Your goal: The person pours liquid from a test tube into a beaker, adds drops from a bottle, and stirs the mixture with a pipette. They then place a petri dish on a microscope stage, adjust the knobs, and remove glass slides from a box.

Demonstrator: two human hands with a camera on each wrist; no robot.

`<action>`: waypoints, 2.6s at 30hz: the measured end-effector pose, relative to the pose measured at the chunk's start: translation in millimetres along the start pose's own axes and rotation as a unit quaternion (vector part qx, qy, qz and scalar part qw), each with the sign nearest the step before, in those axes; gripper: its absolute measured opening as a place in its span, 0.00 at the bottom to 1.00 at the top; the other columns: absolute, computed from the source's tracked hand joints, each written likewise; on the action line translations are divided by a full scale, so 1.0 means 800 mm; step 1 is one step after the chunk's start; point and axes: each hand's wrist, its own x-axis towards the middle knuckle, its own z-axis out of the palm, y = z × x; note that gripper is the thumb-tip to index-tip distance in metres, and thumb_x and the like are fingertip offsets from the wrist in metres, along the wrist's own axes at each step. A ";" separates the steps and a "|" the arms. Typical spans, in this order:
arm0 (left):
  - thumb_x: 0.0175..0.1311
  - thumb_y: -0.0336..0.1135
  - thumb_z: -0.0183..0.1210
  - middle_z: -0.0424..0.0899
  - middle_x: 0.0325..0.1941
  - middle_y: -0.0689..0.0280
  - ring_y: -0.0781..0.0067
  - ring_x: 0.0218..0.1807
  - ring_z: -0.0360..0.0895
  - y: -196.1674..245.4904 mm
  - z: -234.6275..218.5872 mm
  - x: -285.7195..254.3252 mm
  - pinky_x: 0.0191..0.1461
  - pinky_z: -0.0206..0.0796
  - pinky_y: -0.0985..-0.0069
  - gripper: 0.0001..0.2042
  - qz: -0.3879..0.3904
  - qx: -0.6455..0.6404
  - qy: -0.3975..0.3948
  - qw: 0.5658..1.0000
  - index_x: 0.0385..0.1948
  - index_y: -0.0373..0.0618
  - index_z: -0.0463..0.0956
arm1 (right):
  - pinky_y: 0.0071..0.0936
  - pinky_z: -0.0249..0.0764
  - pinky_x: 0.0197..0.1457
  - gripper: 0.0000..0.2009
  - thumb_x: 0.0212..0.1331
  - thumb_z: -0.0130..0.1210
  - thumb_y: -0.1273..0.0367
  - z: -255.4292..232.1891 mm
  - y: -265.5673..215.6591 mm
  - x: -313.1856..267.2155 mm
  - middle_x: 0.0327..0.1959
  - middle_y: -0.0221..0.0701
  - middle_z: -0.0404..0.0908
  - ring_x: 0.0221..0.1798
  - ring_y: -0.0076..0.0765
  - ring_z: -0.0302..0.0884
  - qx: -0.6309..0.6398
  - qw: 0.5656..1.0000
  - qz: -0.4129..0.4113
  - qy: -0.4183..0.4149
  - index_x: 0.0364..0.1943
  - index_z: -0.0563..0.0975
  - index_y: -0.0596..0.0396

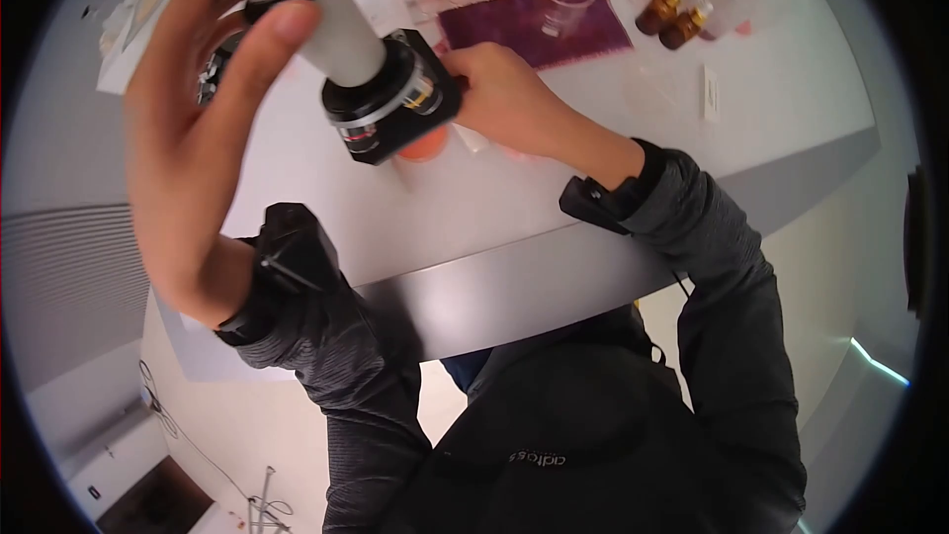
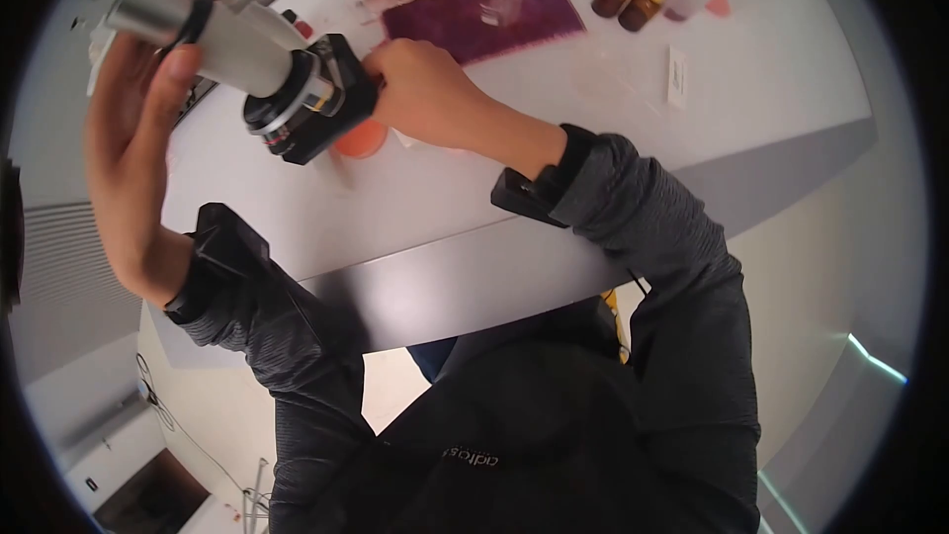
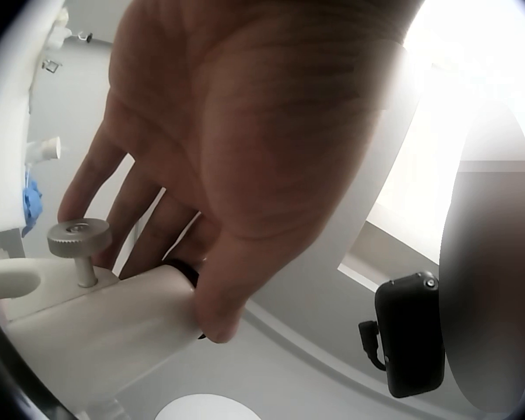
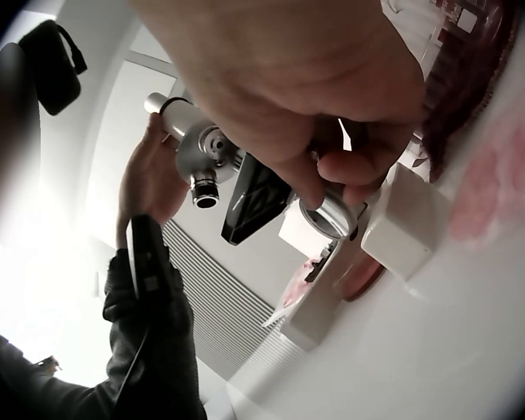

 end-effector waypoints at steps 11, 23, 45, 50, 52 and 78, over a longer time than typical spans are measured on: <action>0.70 0.39 0.57 0.82 0.53 0.56 0.68 0.58 0.77 -0.007 -0.006 0.008 0.65 0.62 0.73 0.21 0.028 0.061 -0.008 0.998 0.56 0.31 0.73 | 0.33 0.77 0.32 0.13 0.53 0.60 0.67 0.011 0.007 -0.007 0.27 0.43 0.83 0.23 0.41 0.81 0.057 0.998 -0.007 0.004 0.33 0.81 0.66; 0.71 0.39 0.57 0.81 0.56 0.53 0.64 0.61 0.75 -0.002 -0.012 0.007 0.67 0.61 0.70 0.22 0.026 0.058 -0.019 0.998 0.58 0.30 0.71 | 0.20 0.73 0.28 0.13 0.58 0.61 0.71 0.008 0.008 0.001 0.27 0.36 0.82 0.24 0.25 0.78 0.330 0.933 0.094 -0.110 0.42 0.80 0.69; 0.64 0.38 0.65 0.83 0.49 0.61 0.70 0.55 0.76 0.000 -0.015 0.000 0.62 0.65 0.74 0.21 0.010 0.054 -0.004 0.998 0.54 0.35 0.75 | 0.21 0.77 0.31 0.15 0.64 0.51 0.72 -0.037 -0.022 -0.011 0.35 0.36 0.86 0.33 0.25 0.83 0.174 0.980 0.059 -0.079 0.51 0.79 0.65; 0.61 0.41 0.67 0.84 0.47 0.63 0.71 0.53 0.77 0.017 -0.014 0.001 0.58 0.68 0.73 0.21 -0.005 0.101 0.019 0.995 0.52 0.39 0.77 | 0.15 0.73 0.32 0.10 0.65 0.52 0.73 -0.056 -0.056 -0.007 0.36 0.32 0.86 0.36 0.21 0.83 0.161 0.986 -0.030 0.042 0.46 0.80 0.63; 0.60 0.41 0.68 0.84 0.46 0.62 0.71 0.52 0.78 0.018 -0.017 0.000 0.57 0.68 0.73 0.21 0.013 0.107 0.012 0.994 0.51 0.39 0.78 | 0.15 0.73 0.32 0.10 0.65 0.53 0.74 -0.059 -0.081 -0.005 0.36 0.32 0.86 0.36 0.20 0.82 0.160 0.980 -0.083 0.081 0.47 0.80 0.62; 0.63 0.32 0.61 0.84 0.32 0.52 0.53 0.34 0.82 -0.013 -0.024 0.002 0.38 0.70 0.68 0.13 0.001 0.145 0.011 0.989 0.47 0.38 0.77 | 0.28 0.74 0.39 0.14 0.57 0.63 0.72 -0.053 -0.146 0.015 0.40 0.36 0.81 0.35 0.35 0.78 -0.086 0.911 -0.376 0.145 0.47 0.78 0.59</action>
